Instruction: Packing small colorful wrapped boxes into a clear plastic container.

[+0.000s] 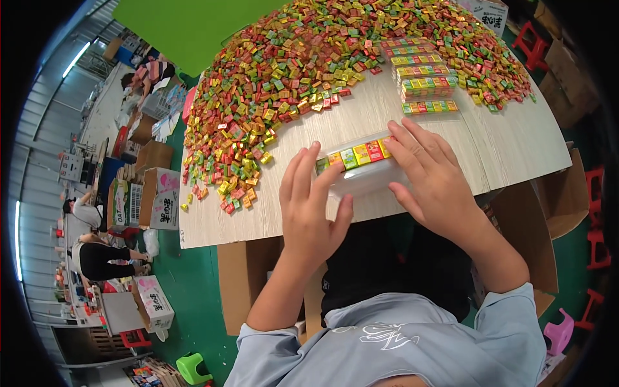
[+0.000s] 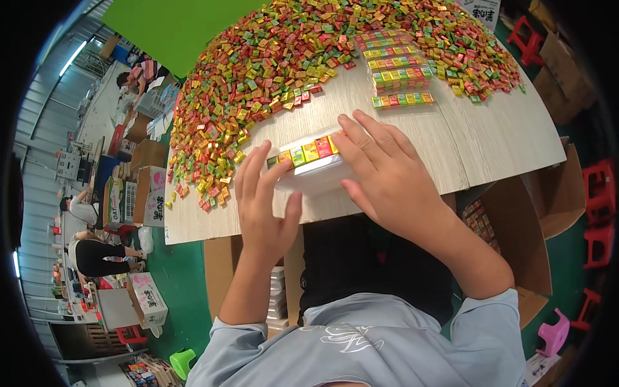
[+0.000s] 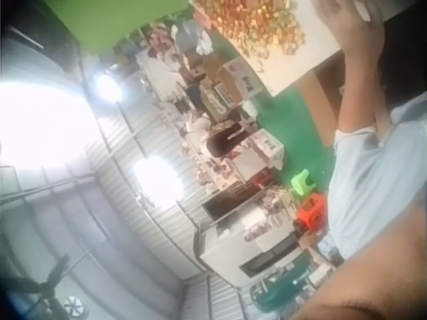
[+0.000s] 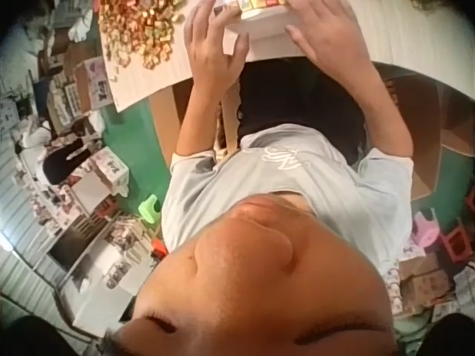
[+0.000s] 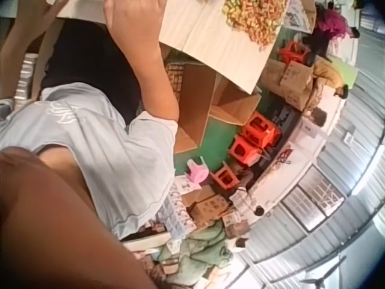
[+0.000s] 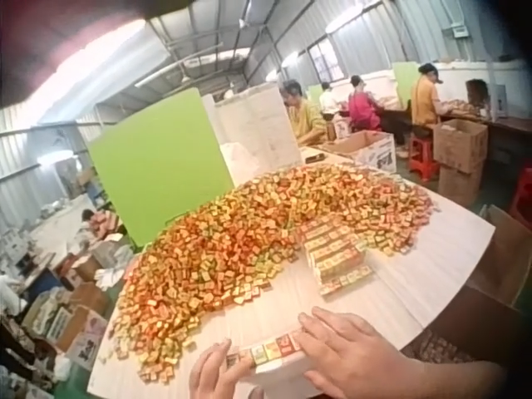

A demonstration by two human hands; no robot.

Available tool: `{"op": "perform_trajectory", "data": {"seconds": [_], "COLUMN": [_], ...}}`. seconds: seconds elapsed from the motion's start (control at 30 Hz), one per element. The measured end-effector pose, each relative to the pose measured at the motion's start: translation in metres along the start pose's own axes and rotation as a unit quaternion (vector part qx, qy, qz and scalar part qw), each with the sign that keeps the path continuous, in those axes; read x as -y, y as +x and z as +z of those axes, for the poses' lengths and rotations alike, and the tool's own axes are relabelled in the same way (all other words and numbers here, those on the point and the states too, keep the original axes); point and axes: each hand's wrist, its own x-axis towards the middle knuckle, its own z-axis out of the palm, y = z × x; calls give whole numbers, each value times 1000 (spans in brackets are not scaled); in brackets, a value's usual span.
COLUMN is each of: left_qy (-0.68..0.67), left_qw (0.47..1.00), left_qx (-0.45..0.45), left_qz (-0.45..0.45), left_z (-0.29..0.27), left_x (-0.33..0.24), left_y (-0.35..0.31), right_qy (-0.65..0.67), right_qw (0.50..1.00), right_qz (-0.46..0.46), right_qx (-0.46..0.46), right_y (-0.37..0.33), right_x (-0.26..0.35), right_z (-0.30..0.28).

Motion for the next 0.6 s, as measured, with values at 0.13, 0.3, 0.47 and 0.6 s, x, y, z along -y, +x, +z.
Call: {"op": "perform_trajectory", "data": {"seconds": [0.13, 0.3, 0.47, 0.6], "left_qy": [-54, -65, -67, -18], "left_qw": [997, 997, 997, 1000], "left_qx": [9, 5, -6, 2], "left_qz": [-53, -39, -30, 8], "left_z": [-5, -7, -11, -15], "left_x": [9, 10, 14, 15], "left_y": [8, 19, 27, 32], "right_qy": [3, 29, 117, 102], "right_qw": [1000, 1000, 992, 994], "right_qz": [2, 2, -6, -19], "right_qx": [12, -8, 38, 43], "right_y": [4, 13, 38, 46], "right_x": [4, -7, -21, -27], "right_z": [-3, -9, -15, -18]}}
